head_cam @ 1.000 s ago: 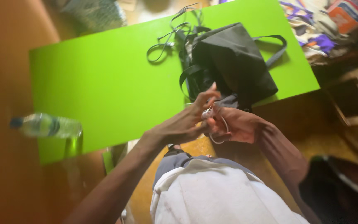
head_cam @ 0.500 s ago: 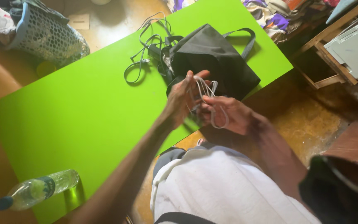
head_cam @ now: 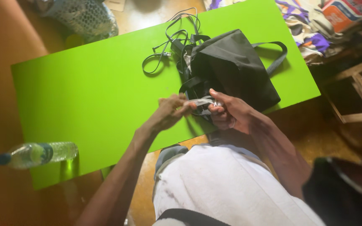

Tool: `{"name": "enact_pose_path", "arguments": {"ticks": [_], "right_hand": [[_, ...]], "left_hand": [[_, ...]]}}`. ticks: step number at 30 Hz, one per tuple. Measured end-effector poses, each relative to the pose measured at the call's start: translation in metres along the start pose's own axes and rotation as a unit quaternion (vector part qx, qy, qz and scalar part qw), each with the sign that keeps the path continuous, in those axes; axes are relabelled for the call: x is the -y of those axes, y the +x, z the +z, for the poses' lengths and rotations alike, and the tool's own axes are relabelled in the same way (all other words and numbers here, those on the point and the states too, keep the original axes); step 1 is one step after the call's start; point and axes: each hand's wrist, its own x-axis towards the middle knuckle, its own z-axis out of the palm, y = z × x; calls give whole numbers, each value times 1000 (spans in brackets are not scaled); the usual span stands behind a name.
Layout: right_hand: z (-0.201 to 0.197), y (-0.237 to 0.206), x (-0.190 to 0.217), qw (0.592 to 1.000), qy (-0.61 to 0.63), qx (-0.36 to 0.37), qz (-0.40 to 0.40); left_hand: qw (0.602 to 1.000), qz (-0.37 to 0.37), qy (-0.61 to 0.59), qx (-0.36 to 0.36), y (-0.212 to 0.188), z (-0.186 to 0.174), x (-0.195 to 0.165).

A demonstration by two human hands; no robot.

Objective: The person sits at a green table and unpacks a black shoulder bag, opening its compartments and removing a charger, cables, a laptop and a notebook, placing each item on the table. They handle the bag's zippers and straps while emptying it.

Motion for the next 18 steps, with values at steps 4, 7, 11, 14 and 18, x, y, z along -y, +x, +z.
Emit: {"name": "enact_pose_path", "arguments": {"ticks": [4,7,11,14,18], "right_hand": [[-23,30,8,998,-29,5,-49],[-28,55,-4,971,-191,-119,-78],[-55,49,1,903,-385,-155,-112],[-78,24,17,761,-512,-223,-331],[-90,7,40,513,-665,-337,-425]], "left_hand": [[885,-79,-433,-148,34,28,-7],[718,-129,-642,-235,70,76,-8],[583,-157,-672,-428,111,112,20],[636,-189,-611,-432,116,116,54],[797,-221,-420,-374,132,135,77]]}}
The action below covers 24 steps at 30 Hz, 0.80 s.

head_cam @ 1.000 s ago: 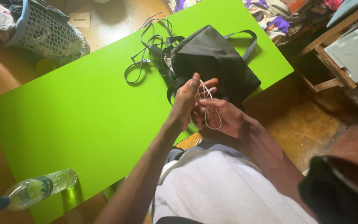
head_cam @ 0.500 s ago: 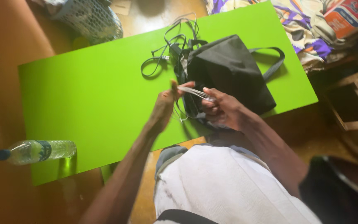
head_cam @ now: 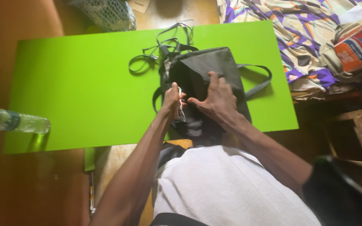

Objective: The person sits at a green table and unpacks a black shoulder bag, opening its compartments and removing a charger, cables, a laptop and a notebook, placing each item on the table. They handle the bag's zippers and straps while emptying it.

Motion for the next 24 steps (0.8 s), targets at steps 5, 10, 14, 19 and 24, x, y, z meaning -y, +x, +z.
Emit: {"name": "enact_pose_path", "arguments": {"ticks": [5,10,14,19,24], "right_hand": [[-4,8,-5,977,54,193,66],[-16,-8,-15,980,113,151,69],[-31,-11,-28,976,171,103,90],[-44,-3,-36,969,202,112,91],[-39,-1,-24,953,170,181,172]], "left_hand": [[992,47,86,76,8,46,10],[979,44,66,187,27,106,-9],[979,65,95,170,50,144,-26],[974,92,180,97,57,141,-14],[947,79,306,57,46,109,-12]]}}
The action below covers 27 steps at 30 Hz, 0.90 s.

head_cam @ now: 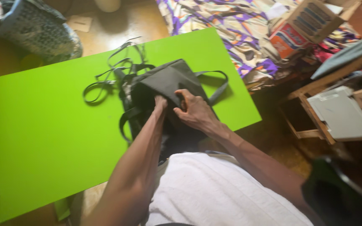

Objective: The person sits at a green table and unpacks a black shoulder bag, opening its compartments and removing a charger, cables, a laptop and a notebook, placing each item on the table. They handle the bag's zippers and straps while emptying it.

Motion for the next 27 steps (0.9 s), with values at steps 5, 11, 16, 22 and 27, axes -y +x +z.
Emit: {"name": "enact_pose_path", "arguments": {"ticks": [5,11,16,22,27], "right_hand": [[26,11,4,998,-44,-25,28],[51,16,6,995,-68,-26,74],[73,3,22,982,-173,-62,-44],[90,5,28,951,-294,-20,-98],[90,11,-2,974,-219,-18,53]], "left_hand": [[996,5,90,7,-53,-63,16],[954,72,149,-251,-120,-146,74],[966,23,226,-127,-84,-130,80],[981,79,180,6,-64,-86,58],[969,165,172,66,-35,-41,43]]}}
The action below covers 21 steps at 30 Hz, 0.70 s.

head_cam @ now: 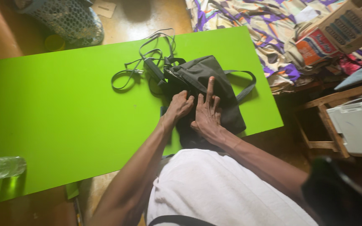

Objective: The person sits at a green table and unpacks a black shoulder bag, opening its compartments and removing a charger, cables, a laptop and a notebook, placing each item on the table. They handle the bag's zippers and straps while emptying it.

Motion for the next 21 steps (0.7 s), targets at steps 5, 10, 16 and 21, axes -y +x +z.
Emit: {"name": "enact_pose_path", "arguments": {"ticks": [5,10,16,21], "right_hand": [[22,17,-47,997,24,-62,27],[9,16,-82,994,77,-67,29],[-11,-16,-51,997,25,69,28],[10,-22,-43,998,-13,48,35]], "left_hand": [[1000,8,-3,-13,22,30,-16],[996,-58,-71,-9,18,39,-46],[911,-77,-374,157,-30,-23,-57],[920,-75,-305,236,-94,-91,-46]]}}
